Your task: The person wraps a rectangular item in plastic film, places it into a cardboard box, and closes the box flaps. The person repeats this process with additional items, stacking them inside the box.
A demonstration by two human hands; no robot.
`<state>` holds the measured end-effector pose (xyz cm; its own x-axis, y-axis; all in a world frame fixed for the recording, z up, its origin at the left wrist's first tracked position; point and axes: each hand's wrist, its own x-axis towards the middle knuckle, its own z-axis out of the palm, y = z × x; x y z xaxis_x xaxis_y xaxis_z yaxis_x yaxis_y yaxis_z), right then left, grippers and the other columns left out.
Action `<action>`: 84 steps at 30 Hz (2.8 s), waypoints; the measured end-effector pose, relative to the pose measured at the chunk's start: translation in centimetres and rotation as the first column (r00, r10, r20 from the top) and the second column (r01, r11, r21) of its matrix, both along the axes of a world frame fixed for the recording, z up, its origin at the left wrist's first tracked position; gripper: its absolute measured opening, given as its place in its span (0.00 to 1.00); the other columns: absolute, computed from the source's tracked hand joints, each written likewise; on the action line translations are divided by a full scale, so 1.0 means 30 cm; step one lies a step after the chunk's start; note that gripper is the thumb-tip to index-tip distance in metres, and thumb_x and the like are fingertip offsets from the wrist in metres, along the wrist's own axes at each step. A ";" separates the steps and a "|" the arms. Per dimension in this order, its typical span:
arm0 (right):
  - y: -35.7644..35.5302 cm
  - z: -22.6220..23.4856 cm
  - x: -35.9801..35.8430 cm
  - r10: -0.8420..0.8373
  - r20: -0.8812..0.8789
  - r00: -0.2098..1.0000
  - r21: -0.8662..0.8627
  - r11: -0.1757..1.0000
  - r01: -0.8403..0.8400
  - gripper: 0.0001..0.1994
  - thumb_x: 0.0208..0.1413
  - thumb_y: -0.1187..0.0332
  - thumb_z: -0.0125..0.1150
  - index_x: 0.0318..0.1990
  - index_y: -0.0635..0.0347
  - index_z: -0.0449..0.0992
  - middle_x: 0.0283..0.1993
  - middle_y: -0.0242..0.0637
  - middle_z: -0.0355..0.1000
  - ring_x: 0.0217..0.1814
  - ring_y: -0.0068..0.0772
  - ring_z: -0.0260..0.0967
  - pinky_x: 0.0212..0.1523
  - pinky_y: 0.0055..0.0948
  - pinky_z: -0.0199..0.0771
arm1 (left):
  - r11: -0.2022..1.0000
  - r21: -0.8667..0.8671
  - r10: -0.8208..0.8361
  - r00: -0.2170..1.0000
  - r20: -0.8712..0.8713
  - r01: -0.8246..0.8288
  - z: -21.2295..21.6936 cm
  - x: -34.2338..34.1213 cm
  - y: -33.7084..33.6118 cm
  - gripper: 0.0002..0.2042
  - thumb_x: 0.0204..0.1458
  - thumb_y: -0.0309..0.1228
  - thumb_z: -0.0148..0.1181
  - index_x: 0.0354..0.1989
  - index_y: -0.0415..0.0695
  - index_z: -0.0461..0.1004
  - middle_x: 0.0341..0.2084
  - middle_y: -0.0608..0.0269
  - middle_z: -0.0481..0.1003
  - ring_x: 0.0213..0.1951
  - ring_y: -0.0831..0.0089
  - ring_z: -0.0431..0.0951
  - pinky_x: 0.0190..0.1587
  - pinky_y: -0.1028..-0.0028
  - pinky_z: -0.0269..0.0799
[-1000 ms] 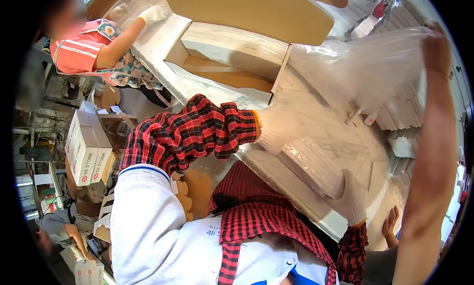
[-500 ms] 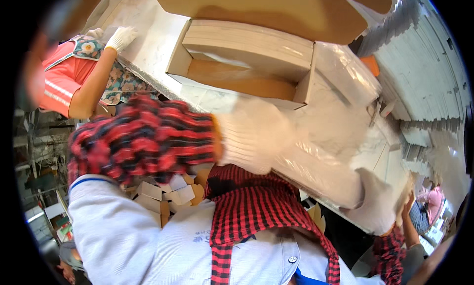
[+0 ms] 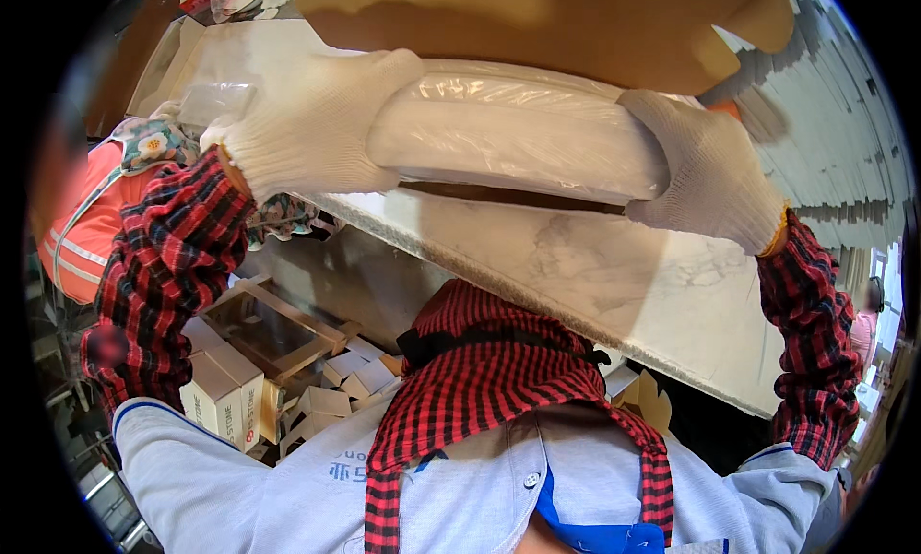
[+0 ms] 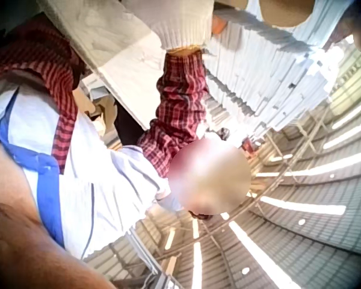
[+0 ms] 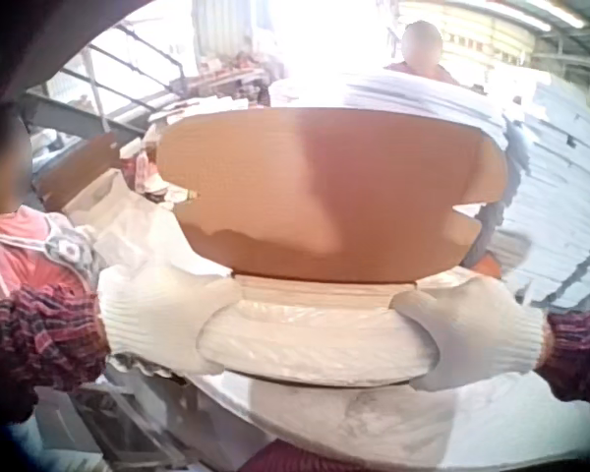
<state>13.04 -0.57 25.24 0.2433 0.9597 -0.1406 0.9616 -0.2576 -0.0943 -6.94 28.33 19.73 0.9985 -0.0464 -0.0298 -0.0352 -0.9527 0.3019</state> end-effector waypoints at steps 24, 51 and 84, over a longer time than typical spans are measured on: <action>0.126 0.006 -0.194 -0.153 -0.035 0.988 -0.206 0.968 0.142 0.39 0.28 0.62 0.79 0.56 0.54 0.74 0.40 0.44 0.78 0.42 0.50 0.78 0.45 0.43 0.78 | 0.999 -0.050 0.015 0.998 0.062 -0.012 -0.104 -0.184 0.077 0.31 0.36 0.37 0.74 0.52 0.45 0.71 0.37 0.51 0.79 0.37 0.45 0.81 0.39 0.56 0.77; 0.106 -0.062 -0.136 0.046 0.107 0.993 -0.004 0.999 -0.046 0.51 0.27 0.51 0.85 0.67 0.50 0.69 0.61 0.42 0.67 0.62 0.54 0.66 0.63 0.51 0.69 | 0.995 -0.094 -0.005 0.945 0.328 0.038 -0.159 -0.205 0.139 0.39 0.37 0.46 0.79 0.63 0.57 0.73 0.64 0.54 0.65 0.68 0.49 0.62 0.69 0.48 0.55; 0.061 -0.253 -0.453 -0.312 0.100 0.945 0.392 0.885 0.251 0.18 0.48 0.66 0.69 0.49 0.44 0.79 0.42 0.27 0.71 0.42 0.39 0.72 0.41 0.40 0.71 | 0.914 -0.234 0.388 0.883 0.263 -0.332 -0.123 -0.242 -0.286 0.28 0.44 0.28 0.73 0.57 0.43 0.76 0.48 0.57 0.74 0.52 0.54 0.73 0.58 0.55 0.68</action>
